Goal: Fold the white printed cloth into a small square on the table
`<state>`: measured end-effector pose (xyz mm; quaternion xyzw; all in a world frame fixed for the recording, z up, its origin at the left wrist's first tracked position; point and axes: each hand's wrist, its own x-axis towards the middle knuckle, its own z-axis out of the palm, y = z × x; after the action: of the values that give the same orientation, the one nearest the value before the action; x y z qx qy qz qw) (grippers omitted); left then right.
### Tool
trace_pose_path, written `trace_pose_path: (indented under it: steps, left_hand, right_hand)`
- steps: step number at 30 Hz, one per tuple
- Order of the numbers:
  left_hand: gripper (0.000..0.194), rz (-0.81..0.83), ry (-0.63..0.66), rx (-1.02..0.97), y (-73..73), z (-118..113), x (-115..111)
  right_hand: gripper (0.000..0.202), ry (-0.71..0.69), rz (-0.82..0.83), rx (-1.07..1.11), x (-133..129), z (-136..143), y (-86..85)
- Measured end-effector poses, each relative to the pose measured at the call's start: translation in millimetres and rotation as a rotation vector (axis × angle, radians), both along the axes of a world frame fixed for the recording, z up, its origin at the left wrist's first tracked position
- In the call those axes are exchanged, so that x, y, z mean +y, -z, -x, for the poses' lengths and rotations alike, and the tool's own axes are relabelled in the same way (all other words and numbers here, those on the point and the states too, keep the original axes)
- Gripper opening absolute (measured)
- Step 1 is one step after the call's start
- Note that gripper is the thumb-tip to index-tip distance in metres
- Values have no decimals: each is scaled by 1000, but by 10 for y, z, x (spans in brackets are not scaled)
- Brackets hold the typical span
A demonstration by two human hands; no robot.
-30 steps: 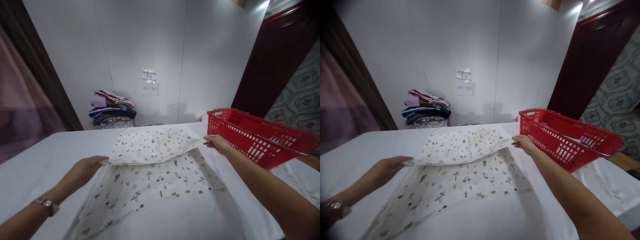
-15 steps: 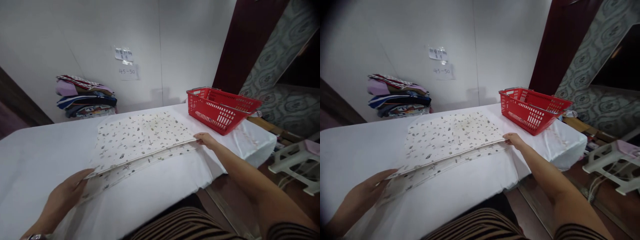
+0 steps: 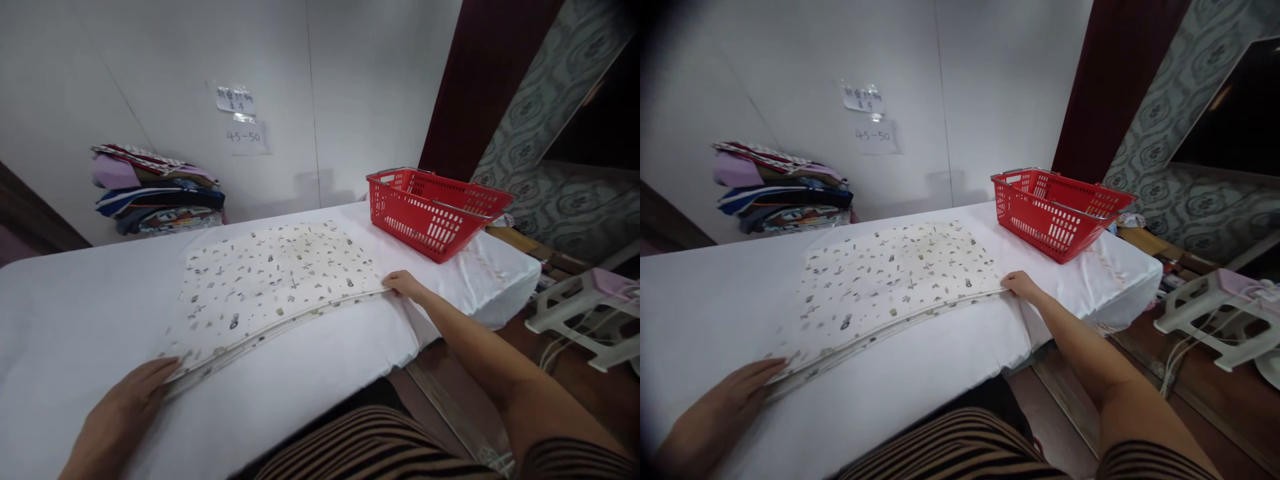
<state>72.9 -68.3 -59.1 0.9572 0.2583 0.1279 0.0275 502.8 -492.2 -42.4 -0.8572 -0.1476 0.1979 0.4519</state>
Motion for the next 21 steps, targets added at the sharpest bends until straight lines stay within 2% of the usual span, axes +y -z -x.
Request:
trace_pose_path:
  steps: [3,5,8,10,13,17,19,21]
  left_hand:
    - [38,11,104,1,61,-13,58]
    - [38,-42,127,23,73,-29,69]
    - [40,-168,141,78,20,-86,-7]
    - [42,-237,149,101,-55,-181,-135]
    - [44,-249,190,115,-174,-448,-410]
    - [42,-165,279,139,-252,-971,-804]
    - [41,-133,321,139,-256,-1236,-983]
    - [38,-101,372,140,-255,-1468,-1145]
  right_hand:
    - [10,-43,103,-77,10,8,35]
    - [12,-68,150,-145,15,2,52]
    - [15,-103,194,-234,4,-14,61]
    - [18,-142,264,-299,-19,-10,50]
    - [23,-205,460,-426,-60,59,-7]
    - [26,-219,679,-678,-22,272,-106]
    - [25,-289,618,-821,76,390,-111]
    - [23,-443,430,-918,223,489,-72]
